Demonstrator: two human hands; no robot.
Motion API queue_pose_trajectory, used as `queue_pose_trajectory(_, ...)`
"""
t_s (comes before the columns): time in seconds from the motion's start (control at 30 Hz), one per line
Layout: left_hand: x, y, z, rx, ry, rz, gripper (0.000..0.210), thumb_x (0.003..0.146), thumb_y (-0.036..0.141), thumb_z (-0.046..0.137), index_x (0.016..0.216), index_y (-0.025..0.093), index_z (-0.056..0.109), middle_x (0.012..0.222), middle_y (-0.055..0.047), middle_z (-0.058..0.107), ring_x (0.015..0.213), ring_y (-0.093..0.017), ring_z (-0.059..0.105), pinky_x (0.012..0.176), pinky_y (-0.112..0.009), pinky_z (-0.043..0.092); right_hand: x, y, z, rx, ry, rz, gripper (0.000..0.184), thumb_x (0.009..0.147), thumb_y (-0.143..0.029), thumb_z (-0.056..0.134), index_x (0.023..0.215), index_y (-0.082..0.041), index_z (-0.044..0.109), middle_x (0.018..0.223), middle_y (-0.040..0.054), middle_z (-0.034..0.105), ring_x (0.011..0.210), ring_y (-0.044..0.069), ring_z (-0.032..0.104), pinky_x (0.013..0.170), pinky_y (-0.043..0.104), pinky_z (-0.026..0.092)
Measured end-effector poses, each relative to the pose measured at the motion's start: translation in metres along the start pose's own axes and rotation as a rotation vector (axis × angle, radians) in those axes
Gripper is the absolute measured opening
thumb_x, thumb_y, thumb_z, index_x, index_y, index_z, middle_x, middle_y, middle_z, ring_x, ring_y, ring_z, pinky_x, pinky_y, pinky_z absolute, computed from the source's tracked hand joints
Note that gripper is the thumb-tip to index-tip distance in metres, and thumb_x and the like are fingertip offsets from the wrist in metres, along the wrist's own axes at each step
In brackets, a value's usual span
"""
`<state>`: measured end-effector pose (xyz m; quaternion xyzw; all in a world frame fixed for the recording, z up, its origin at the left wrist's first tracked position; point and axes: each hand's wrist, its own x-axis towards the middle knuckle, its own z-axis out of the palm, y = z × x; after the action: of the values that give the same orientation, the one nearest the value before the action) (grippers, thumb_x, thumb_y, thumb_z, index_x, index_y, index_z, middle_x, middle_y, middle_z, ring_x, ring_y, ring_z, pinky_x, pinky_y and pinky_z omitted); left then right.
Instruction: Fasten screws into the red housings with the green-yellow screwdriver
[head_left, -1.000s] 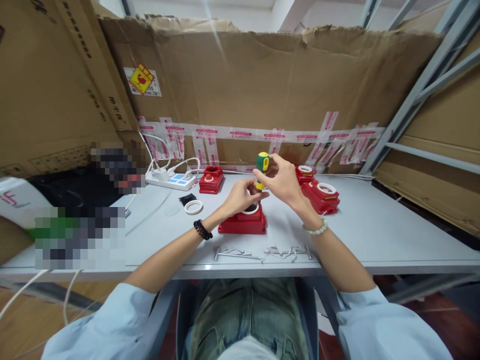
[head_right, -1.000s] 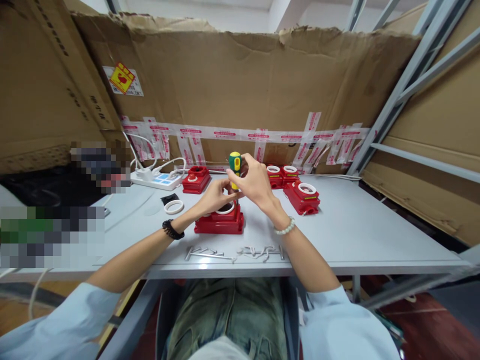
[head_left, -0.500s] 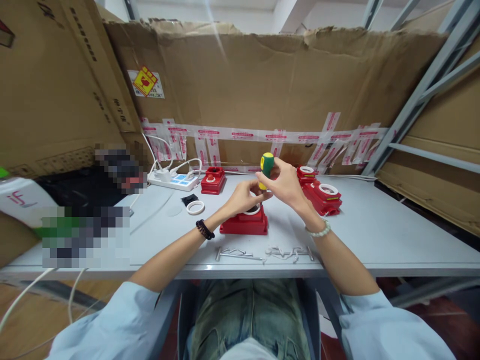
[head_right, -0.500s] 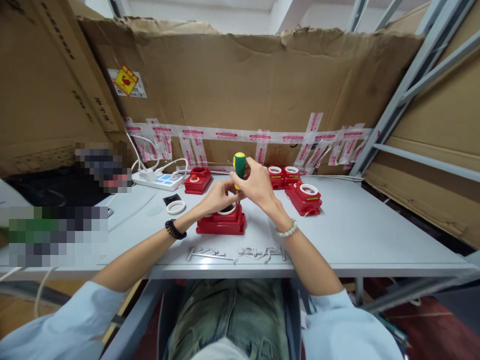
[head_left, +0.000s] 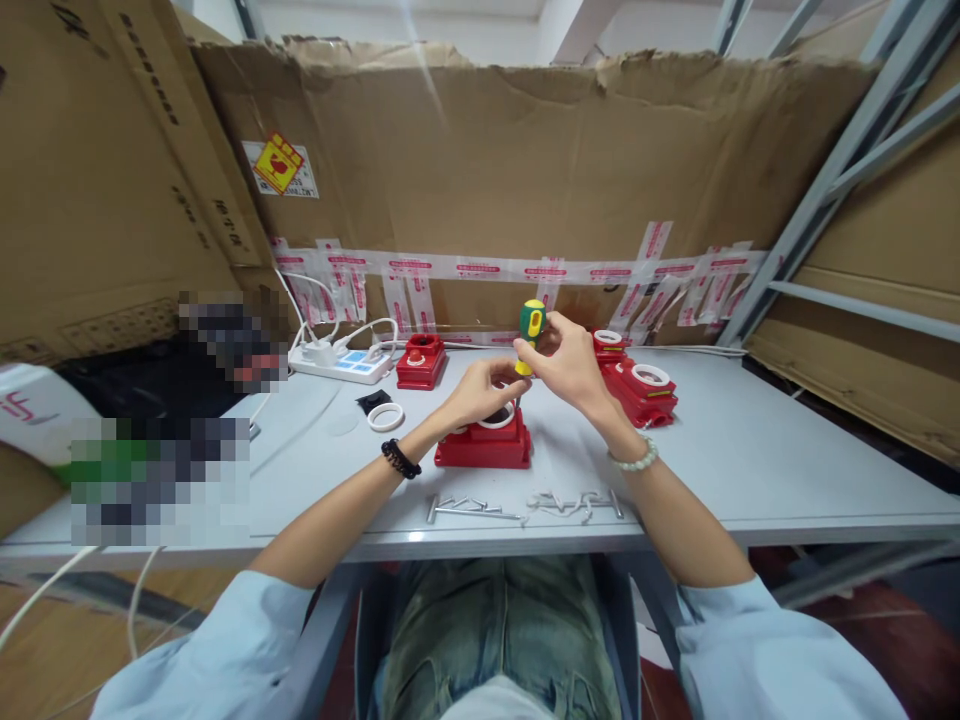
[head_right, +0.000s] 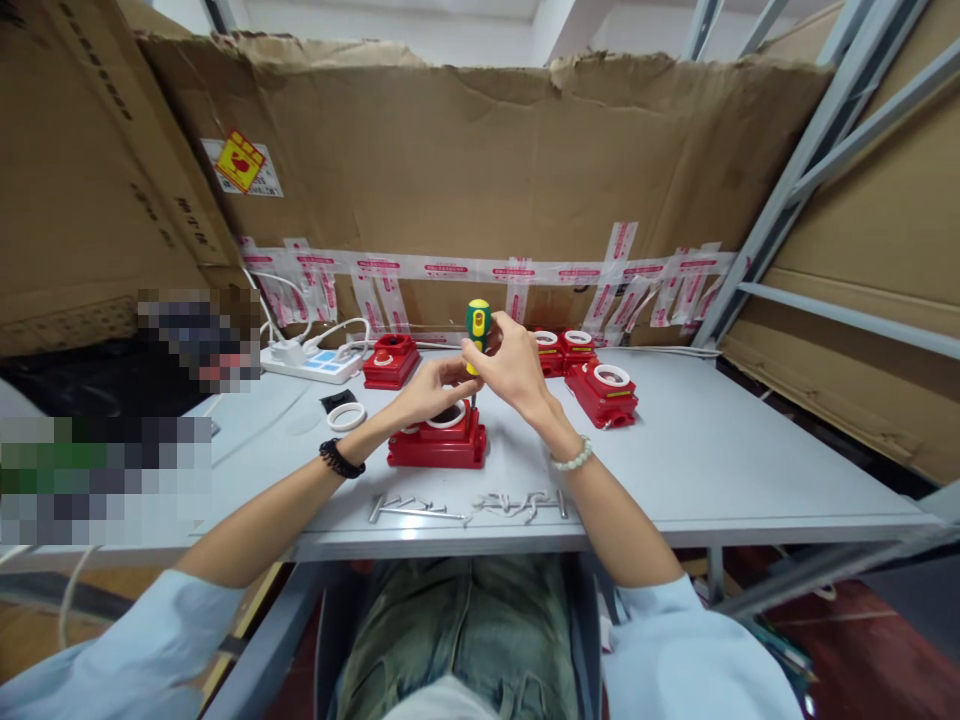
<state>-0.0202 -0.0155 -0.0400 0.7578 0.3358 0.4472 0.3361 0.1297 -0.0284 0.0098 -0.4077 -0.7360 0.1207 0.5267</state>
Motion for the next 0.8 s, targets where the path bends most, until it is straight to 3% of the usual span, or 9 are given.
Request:
queue_pose_trajectory(0.1, -0.0002, 0.0015, 0.0002, -0.041, -0.015, -0.042, 0.024, 0.073, 0.035, 0.07, 0.077, 0.011, 0.067, 0.072, -0.004, 0.069, 0.068, -0.014, 0.062, 0.068, -0.026, 0.048, 0.0006, 0.0013, 0.0005, -0.009, 0.012, 0.009, 0.016, 0.074, -0.032, 0.061, 0.074, -0.019, 0.052, 0.067, 0.0006, 0.062, 0.06, 0.015, 0.057, 0.058, 0.028, 0.042)
queue_pose_trajectory(0.27, -0.001, 0.0009, 0.0029, 0.007, 0.084, -0.017, 0.03, 0.068, 0.038, 0.076, 0.071, 0.013, 0.06, 0.065, 0.0, 0.064, 0.059, -0.011, 0.056, 0.058, -0.023, 0.044, -0.0006, 0.0005, 0.0017, -0.005, -0.005, -0.031, 0.022, 0.074, -0.036, 0.064, 0.075, -0.02, 0.05, 0.066, -0.0006, 0.061, 0.059, 0.014, 0.056, 0.057, 0.027, 0.042)
queue_pose_trajectory(0.5, -0.0014, 0.0023, 0.0011, 0.023, -0.028, -0.012, 0.024, 0.076, 0.034, 0.066, 0.083, 0.011, 0.069, 0.078, -0.006, 0.072, 0.069, -0.015, 0.063, 0.067, -0.026, 0.047, 0.0, 0.0027, 0.0006, -0.003, 0.017, -0.007, 0.021, 0.076, -0.037, 0.063, 0.077, -0.019, 0.053, 0.068, 0.0015, 0.064, 0.061, 0.016, 0.059, 0.058, 0.029, 0.045)
queue_pose_trajectory(0.8, -0.0002, -0.0015, 0.0034, 0.159, 0.07, 0.0, 0.031, 0.073, 0.041, 0.07, 0.067, 0.013, 0.058, 0.064, 0.0, 0.063, 0.057, -0.011, 0.052, 0.056, -0.023, 0.037, -0.0028, -0.0031, 0.0021, 0.058, 0.03, -0.069, 0.019, 0.076, -0.035, 0.064, 0.081, -0.019, 0.054, 0.071, -0.0001, 0.062, 0.063, 0.015, 0.059, 0.06, 0.028, 0.046)
